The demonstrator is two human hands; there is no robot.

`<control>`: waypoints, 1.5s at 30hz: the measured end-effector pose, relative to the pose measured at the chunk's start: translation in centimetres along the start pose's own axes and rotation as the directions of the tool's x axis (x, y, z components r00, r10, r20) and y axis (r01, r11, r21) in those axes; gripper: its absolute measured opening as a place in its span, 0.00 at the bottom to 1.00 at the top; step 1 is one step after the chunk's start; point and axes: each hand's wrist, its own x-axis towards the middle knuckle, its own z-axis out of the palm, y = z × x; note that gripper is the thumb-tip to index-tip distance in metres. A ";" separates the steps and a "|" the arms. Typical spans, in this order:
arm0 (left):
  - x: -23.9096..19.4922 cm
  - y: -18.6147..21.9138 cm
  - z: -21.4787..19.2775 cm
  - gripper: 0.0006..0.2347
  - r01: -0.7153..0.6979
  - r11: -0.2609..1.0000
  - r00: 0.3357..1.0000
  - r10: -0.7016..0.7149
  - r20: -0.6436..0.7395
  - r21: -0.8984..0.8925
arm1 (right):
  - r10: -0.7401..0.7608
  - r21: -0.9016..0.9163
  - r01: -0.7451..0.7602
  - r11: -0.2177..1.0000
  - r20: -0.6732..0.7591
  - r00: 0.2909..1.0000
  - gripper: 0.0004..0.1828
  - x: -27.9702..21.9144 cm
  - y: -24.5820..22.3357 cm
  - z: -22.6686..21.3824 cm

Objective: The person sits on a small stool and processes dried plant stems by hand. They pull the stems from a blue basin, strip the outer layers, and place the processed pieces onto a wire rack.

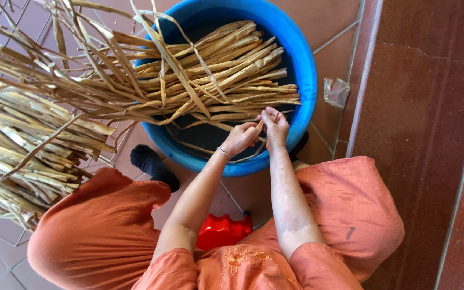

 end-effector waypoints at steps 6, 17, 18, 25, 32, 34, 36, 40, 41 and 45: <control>1.2 0.1 0.4 0.18 -0.097 0.875 0.917 0.263 -0.298 0.474 | 0.047 -0.161 -0.030 0.987 0.102 0.994 0.19 -0.1 0.0 1.0; -0.1 -0.1 3.7 0.17 -0.013 0.646 0.956 0.232 -0.180 0.763 | 0.377 0.305 -0.354 0.884 -0.018 0.926 0.13 3.7 3.8 -1.7; -0.6 0.4 3.8 0.17 -0.031 0.634 0.958 0.239 -0.157 0.773 | 0.431 0.401 -0.363 0.841 -0.090 0.898 0.10 4.4 3.5 -1.7; -4.5 4.4 5.8 0.12 -0.163 0.599 0.927 0.364 -0.085 0.784 | 0.390 0.375 -0.332 0.865 -0.087 0.917 0.18 9.7 -3.8 -4.3; -6.4 7.5 5.2 0.10 -0.284 0.532 0.885 0.466 0.004 0.798 | 0.267 0.337 -0.180 0.924 -0.233 0.935 0.17 14.3 -7.9 -5.4; -7.9 8.2 4.0 0.09 -0.338 0.490 0.861 0.506 0.054 0.803 | 0.204 0.349 -0.104 0.931 -0.263 0.943 0.17 16.6 -11.1 -7.8; -9.6 8.4 3.1 0.09 -0.441 0.452 0.802 0.586 0.114 0.775 | 0.145 0.353 -0.034 0.935 -0.292 0.946 0.17 18.4 -13.6 -10.2; -10.1 7.9 2.6 0.08 -0.453 0.408 0.775 0.620 0.124 0.793 | 0.161 0.346 -0.011 0.938 -0.411 0.897 0.16 20.0 -15.9 -13.7; -10.2 7.7 1.8 0.09 -0.462 0.394 0.768 0.626 0.137 0.794 | 0.140 0.334 0.003 0.943 -0.402 0.905 0.16 20.4 -16.1 -13.5; -10.5 5.8 -1.3 0.06 -0.459 0.396 0.787 0.597 0.157 0.796 | 0.136 0.308 -0.001 0.951 -0.416 0.899 0.15 20.1 -17.8 -14.6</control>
